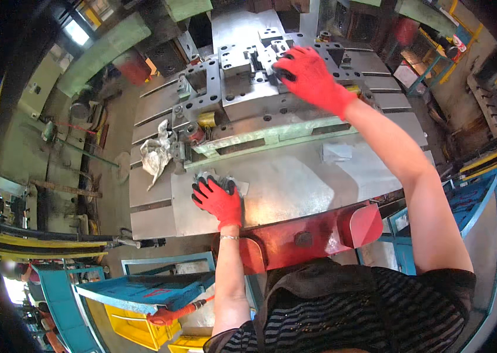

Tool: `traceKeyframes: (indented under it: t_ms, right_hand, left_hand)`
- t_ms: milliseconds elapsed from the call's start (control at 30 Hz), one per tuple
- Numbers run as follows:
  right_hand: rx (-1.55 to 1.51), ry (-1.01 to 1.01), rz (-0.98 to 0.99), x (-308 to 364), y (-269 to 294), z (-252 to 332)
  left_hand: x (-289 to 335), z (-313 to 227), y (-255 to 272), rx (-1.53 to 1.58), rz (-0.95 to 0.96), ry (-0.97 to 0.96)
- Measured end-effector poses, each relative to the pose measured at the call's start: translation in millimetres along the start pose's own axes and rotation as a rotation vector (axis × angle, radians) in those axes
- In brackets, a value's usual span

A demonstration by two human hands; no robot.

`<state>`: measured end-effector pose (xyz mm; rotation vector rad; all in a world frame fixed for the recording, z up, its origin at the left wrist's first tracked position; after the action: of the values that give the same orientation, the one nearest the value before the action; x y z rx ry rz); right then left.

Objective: The person operates an industrial metal press machine to shape metal sheets into metal parts, then organizes the finished parts into a storage bin.

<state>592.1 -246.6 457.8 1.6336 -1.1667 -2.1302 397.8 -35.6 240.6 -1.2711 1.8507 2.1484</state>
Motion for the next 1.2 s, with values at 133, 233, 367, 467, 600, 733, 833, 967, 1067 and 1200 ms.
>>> traceKeyframes:
  t_ms: [133, 233, 367, 467, 600, 733, 833, 967, 1067, 1200]
  right_hand:
    - [0.275, 0.021, 0.196, -50.7, -56.0, -43.6]
    - [0.367, -0.009, 0.233, -62.4, -80.0, -67.5]
    - [0.502, 0.001, 0.334, -65.6, -99.8, -75.3]
    - [0.524, 0.095, 0.383, -67.4, -102.0, -65.4]
    - [0.538, 0.196, 0.468, -69.4, -115.3, -60.1]
    - [0.543, 0.298, 0.51, -65.4, -110.4, -45.6]
    - [0.615, 0.327, 0.567, -69.4, -121.7, -39.5]
    - [0.69, 0.433, 0.558, -64.1, -124.8, -30.7]
    - [0.652, 0.302, 0.613, -69.0, -128.1, -44.5]
    - [0.668, 0.437, 0.52, -65.3, -135.0, -41.8]
  left_hand:
    - [-15.3, -4.1, -8.9, -0.051, 0.066, -0.067]
    - [-17.2, -6.4, -20.1, -0.011, 0.126, -0.133]
    - [-14.0, -7.5, -13.7, 0.072, 0.104, -0.104]
    - [-17.5, -8.6, -0.6, 0.034, 0.101, -0.044]
    - [-20.0, -14.0, -13.9, 0.032, 0.106, -0.157]
    - [-15.1, -14.4, -9.9, 0.04, 0.167, -0.157]
    - [-9.2, -11.6, -9.2, 0.024, 0.178, -0.149]
    - [-12.1, -3.2, 5.1, 0.082, 0.126, -0.079]
    - [-7.3, 11.1, 11.6, 0.101, 0.121, -0.045]
    - [3.9, 21.0, 13.2, 0.083, 0.124, -0.031]
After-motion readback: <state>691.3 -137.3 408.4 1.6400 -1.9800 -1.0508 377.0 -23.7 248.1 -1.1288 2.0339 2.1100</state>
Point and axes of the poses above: each hand's wrist, its own x-axis away from the middle knuckle, its own y-axis out of the back of the hand, z = x × y, the point moved 9 cm from there along -x, towards the middle knuckle, and after that the axes turned 11 degrees about -x, right-handed, at the moved point
